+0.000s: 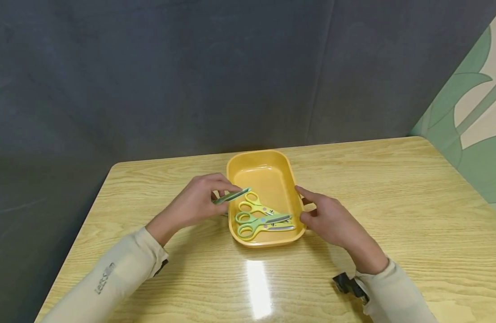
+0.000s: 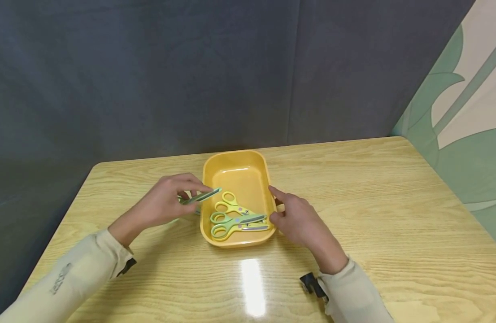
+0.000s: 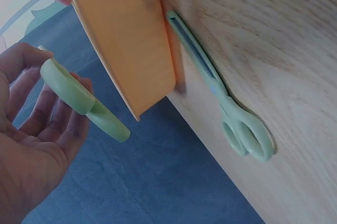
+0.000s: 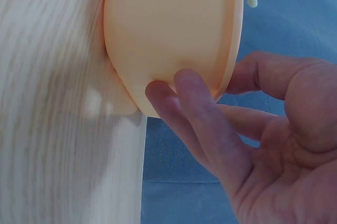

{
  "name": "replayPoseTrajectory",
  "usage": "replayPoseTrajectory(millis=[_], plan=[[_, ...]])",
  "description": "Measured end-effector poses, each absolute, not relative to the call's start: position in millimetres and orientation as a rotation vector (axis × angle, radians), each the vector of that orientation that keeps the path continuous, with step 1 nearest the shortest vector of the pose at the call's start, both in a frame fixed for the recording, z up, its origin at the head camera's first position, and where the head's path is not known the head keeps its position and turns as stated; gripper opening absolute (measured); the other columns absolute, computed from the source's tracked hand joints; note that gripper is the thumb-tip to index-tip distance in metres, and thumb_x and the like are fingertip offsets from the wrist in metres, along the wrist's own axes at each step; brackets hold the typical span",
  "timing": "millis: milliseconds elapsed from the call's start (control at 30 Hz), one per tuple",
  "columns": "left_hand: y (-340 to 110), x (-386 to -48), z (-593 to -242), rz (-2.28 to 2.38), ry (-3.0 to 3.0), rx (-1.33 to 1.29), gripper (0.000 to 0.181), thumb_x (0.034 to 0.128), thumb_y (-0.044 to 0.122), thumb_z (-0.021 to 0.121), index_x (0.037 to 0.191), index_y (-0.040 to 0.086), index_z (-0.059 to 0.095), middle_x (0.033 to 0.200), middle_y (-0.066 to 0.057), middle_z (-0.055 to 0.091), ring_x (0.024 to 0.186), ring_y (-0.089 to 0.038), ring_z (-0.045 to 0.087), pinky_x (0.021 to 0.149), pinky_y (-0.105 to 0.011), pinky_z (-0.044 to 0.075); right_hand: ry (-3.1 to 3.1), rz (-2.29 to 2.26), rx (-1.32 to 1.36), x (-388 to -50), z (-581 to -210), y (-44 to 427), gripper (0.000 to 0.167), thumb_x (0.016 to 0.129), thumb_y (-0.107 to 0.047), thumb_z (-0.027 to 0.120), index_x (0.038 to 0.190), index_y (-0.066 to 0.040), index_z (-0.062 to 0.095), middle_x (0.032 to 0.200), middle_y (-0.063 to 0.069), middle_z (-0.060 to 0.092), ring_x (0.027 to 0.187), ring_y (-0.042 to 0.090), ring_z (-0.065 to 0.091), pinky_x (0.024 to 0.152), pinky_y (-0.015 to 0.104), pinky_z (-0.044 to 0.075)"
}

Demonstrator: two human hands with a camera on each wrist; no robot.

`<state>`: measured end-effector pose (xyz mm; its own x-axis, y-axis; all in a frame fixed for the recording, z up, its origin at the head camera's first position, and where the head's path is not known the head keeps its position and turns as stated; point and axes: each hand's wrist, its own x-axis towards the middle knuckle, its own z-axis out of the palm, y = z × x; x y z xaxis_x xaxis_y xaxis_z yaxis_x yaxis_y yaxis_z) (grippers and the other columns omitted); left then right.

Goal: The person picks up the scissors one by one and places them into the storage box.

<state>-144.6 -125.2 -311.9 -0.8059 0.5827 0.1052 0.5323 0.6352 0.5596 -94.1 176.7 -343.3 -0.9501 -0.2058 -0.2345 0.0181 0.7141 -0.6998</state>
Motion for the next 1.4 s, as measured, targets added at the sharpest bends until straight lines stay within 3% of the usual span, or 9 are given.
replayPoseTrajectory(millis=[300, 1400], plan=[[-110.7, -150.6, -309.9, 0.904, 2.757, 1.022, 0.034, 0.0829, 0.006, 0.070, 0.113, 0.019, 0.077, 0.104, 0.004, 0.070, 0.080, -0.010, 0.057, 0.063, -0.023, 0.049, 2.641, -1.071, -0.151, -93.2, -343.3, 179.1, 0.067, 0.093, -0.010, 0.054, 0.156, -0.012, 0.032, 0.152, 0.018, 0.046, 0.109, 0.026, 0.069, 0.073, 0.028, 0.057], [-90.3, -155.3, -319.5, 0.957, 2.678, 1.080, 0.036, 0.0811, 0.005, 0.071, 0.114, 0.019, 0.076, 0.102, 0.006, 0.070, 0.083, -0.010, 0.059, 0.066, -0.024, 0.050, 2.629, -1.105, -0.178, -91.9, -342.8, 176.1, 0.067, 0.092, -0.008, 0.053, 0.156, -0.010, 0.032, 0.142, 0.021, 0.055, 0.102, 0.021, 0.070, 0.069, 0.025, 0.053]])
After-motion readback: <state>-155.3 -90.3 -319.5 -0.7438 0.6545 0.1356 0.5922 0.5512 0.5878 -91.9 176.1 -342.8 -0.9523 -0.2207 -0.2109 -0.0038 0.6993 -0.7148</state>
